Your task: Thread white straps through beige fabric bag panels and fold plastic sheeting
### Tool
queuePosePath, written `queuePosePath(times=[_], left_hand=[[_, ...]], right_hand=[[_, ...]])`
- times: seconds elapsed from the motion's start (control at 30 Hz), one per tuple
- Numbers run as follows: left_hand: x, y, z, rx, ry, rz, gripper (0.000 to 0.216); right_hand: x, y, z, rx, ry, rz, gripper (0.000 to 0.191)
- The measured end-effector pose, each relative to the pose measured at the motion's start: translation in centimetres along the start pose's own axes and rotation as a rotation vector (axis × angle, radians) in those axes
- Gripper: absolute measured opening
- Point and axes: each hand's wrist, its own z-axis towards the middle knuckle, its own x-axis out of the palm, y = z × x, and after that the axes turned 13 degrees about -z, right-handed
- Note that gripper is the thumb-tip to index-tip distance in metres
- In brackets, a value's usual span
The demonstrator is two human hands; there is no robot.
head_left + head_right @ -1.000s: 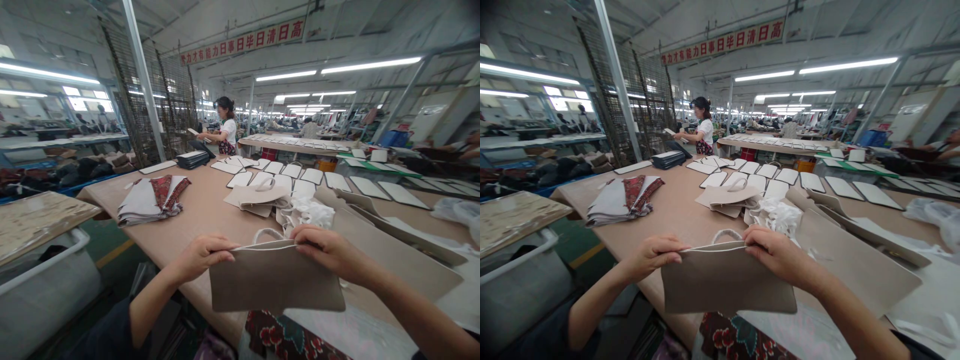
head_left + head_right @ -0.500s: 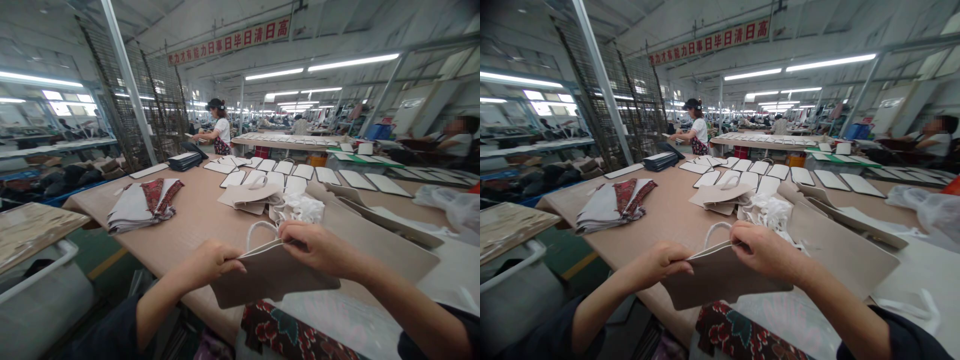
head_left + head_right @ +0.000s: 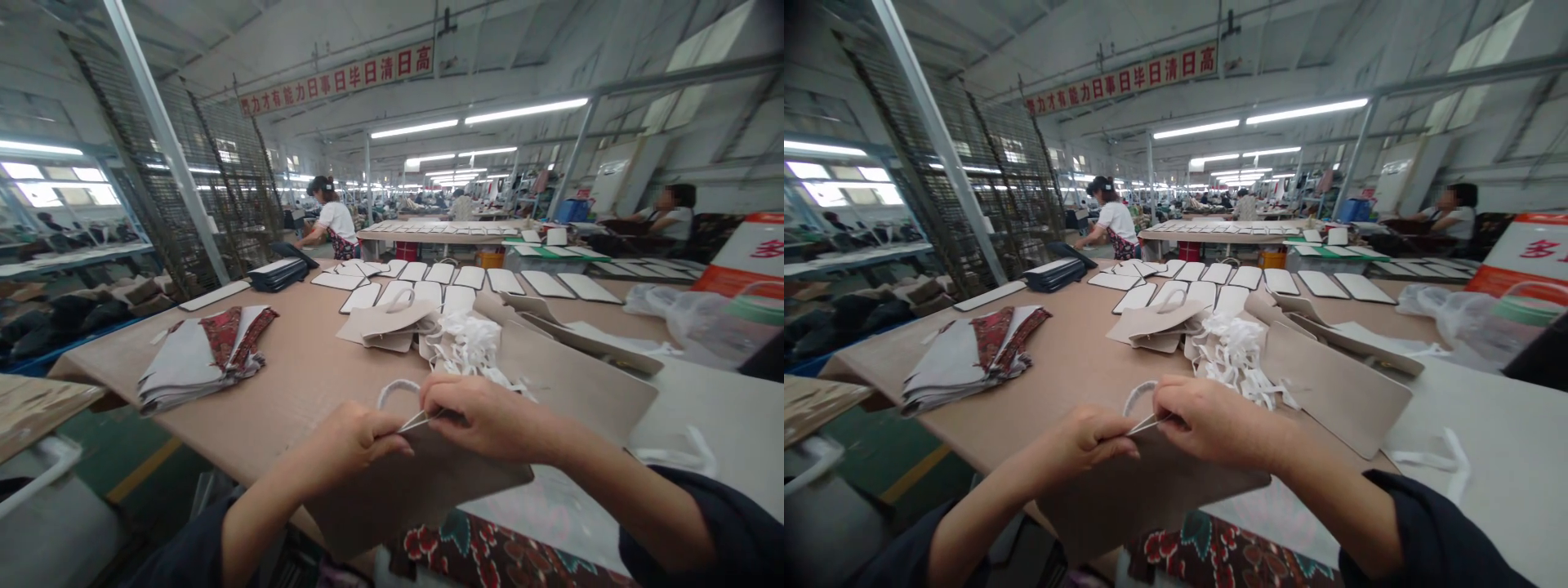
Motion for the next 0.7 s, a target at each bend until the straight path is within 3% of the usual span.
queuePosePath(times=[0.07,0.17,0.3,0.4,0.53,0.7], left_hand=[[-0.3,0.3,-0.2,0.007,0.01,0.022,0.03],[-1.0,1.0,-0.6,0.017,0.028,0.015,0.034],[-1.9,1.6,-1.0,0.027,0.064,-0.009,0.036],[-2.0,1.7,-0.9,0.008,0.072,-0.039,0.037],[-1.9,1.1,-0.5,-0.005,0.092,-0.095,0.035],[-0.9,-0.1,0.6,0.077,0.039,-0.195,0.027]], right_hand=[[-0.5,0.0,-0.5,0.007,0.055,0.049,0.019],[-1.2,-0.4,-1.7,0.025,0.172,0.175,0.046],[-1.0,-1.7,-3.2,0.132,0.168,0.458,0.064],[0.0,-2.7,-3.7,0.228,0.084,0.511,0.057],[1.1,-3.4,-3.5,0.259,-0.101,0.36,0.02],[1.4,-3.2,-2.7,0.233,-0.247,0.301,0.018]])
